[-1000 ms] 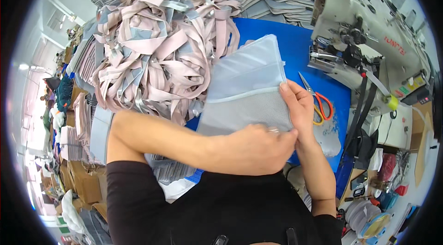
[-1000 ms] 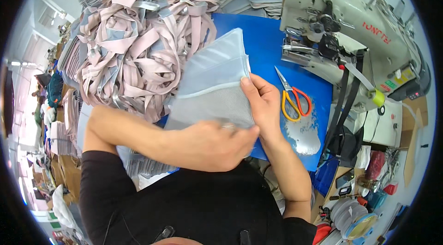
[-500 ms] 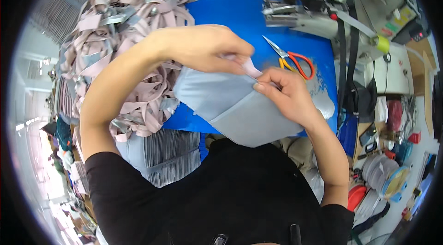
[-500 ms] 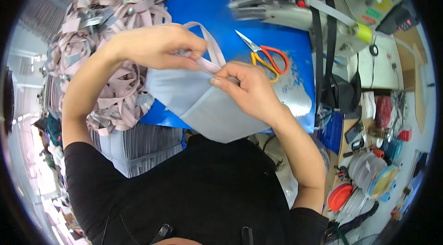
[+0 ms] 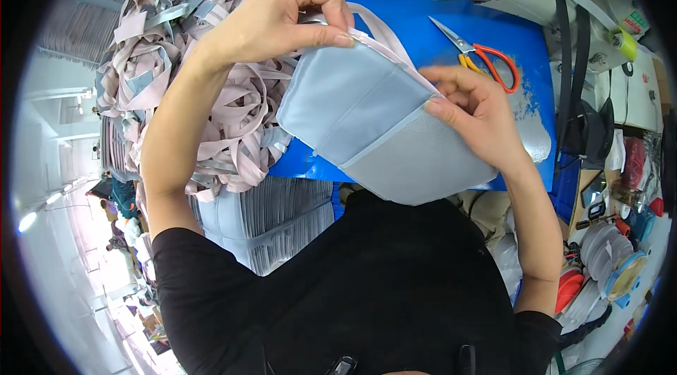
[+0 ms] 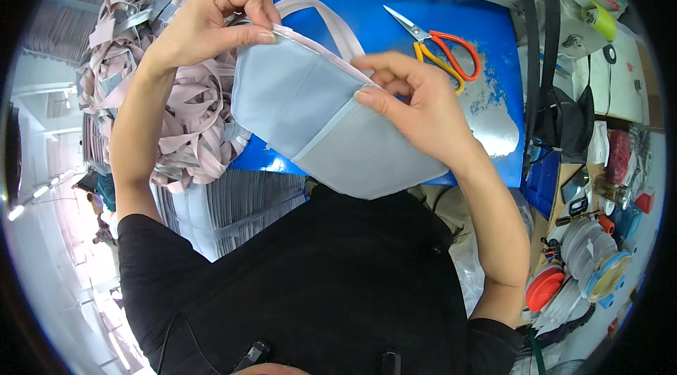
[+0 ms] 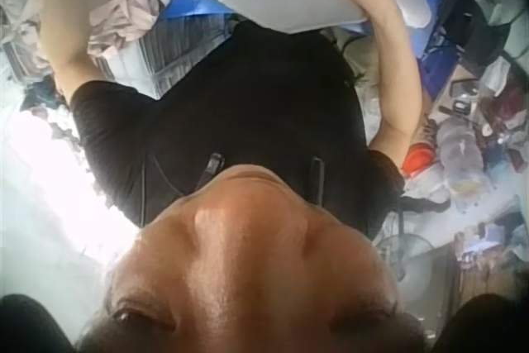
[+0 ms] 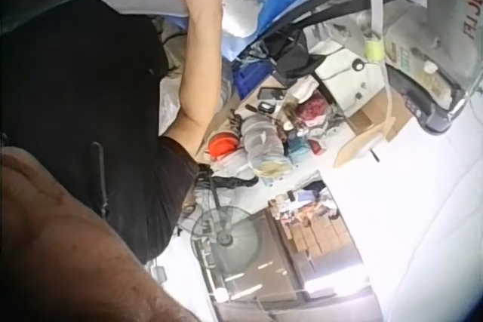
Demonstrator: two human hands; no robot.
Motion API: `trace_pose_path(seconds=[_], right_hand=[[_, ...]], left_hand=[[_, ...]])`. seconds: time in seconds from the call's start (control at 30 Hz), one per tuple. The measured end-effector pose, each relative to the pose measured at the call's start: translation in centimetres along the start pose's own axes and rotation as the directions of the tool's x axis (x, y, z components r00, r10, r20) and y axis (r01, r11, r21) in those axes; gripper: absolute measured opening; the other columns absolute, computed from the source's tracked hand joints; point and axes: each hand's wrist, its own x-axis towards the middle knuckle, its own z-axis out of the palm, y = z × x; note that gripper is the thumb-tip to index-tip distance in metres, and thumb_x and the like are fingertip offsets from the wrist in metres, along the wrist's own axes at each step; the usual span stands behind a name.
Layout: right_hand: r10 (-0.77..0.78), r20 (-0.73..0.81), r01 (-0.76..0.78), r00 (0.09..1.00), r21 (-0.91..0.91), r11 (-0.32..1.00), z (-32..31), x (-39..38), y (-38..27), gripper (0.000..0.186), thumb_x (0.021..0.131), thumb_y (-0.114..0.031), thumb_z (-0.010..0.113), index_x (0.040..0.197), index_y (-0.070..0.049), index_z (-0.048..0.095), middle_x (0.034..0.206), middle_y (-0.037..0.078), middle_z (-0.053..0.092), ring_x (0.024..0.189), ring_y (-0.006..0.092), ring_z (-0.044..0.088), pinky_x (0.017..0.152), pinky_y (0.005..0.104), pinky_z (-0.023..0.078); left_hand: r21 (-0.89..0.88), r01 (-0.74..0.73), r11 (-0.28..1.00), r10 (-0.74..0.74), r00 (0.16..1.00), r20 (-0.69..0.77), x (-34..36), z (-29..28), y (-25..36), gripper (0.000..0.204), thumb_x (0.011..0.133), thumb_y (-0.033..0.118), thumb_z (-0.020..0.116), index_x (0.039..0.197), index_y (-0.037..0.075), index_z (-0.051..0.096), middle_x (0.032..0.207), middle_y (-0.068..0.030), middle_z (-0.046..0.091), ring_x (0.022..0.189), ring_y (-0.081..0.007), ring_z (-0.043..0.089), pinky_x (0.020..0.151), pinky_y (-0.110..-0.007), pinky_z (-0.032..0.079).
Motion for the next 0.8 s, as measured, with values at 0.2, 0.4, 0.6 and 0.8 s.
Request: trace_pose_path(seconds=[0.2, 0.4, 0.6, 0.8], right_hand=[[-0.045, 0.014, 0.046, 0.999, -0.106, 0.993, -0.2, -0.2, -0.5, 0.016, 0.09, -0.011, 0.081, 0.099, 0.001, 0.077, 0.085, 0.0, 0.064, 0.074, 0.0051, 0.056, 0.069, 0.0222, 0.047], [-0.075, -0.01, 0.072, 0.997, -0.183, 0.98, 0.2, -0.3, -0.7, 0.015, 0.089, -0.014, 0.082, 0.094, 0.0, 0.077, 0.079, -0.001, 0.063, 0.07, 0.0051, 0.051, 0.063, 0.0225, 0.042], [-0.106, -0.038, 0.095, 0.994, -0.219, 0.971, 0.5, -0.3, -0.9, 0.016, 0.089, -0.015, 0.082, 0.091, 0.0, 0.077, 0.076, -0.001, 0.063, 0.065, 0.0052, 0.05, 0.059, 0.0232, 0.04], [0.101, -0.04, -0.101, 0.994, 0.012, 0.995, 0.6, 1.2, -1.6, 0.015, 0.093, -0.014, 0.078, 0.096, 0.001, 0.076, 0.081, 0.0, 0.071, 0.07, 0.0019, 0.059, 0.063, 0.0194, 0.045]], left_hand=[[0.057, -0.053, 0.997, 0.056, 0.997, -0.047, -0.3, 0.1, 0.0, 0.017, 0.087, 0.011, 0.081, 0.082, 0.002, 0.068, 0.091, -0.0084, 0.072, 0.084, -0.0137, 0.065, 0.076, -0.027, 0.051], [0.066, -0.036, 0.997, 0.042, 0.995, -0.093, -0.8, 0.2, 0.4, 0.018, 0.088, 0.012, 0.08, 0.08, 0.002, 0.067, 0.092, -0.0086, 0.073, 0.083, -0.0138, 0.066, 0.075, -0.028, 0.051], [0.071, -0.069, 0.995, 0.077, 0.99, -0.12, -0.5, 0.0, 0.3, 0.018, 0.088, 0.01, 0.08, 0.08, 0.001, 0.067, 0.091, -0.009, 0.073, 0.083, -0.0143, 0.066, 0.075, -0.028, 0.051], [0.151, -0.052, 0.987, 0.073, 0.987, -0.142, 2.1, -1.1, -0.2, 0.018, 0.089, 0.007, 0.079, 0.079, 0.001, 0.065, 0.086, -0.0084, 0.07, 0.084, -0.0146, 0.066, 0.077, -0.029, 0.051]])
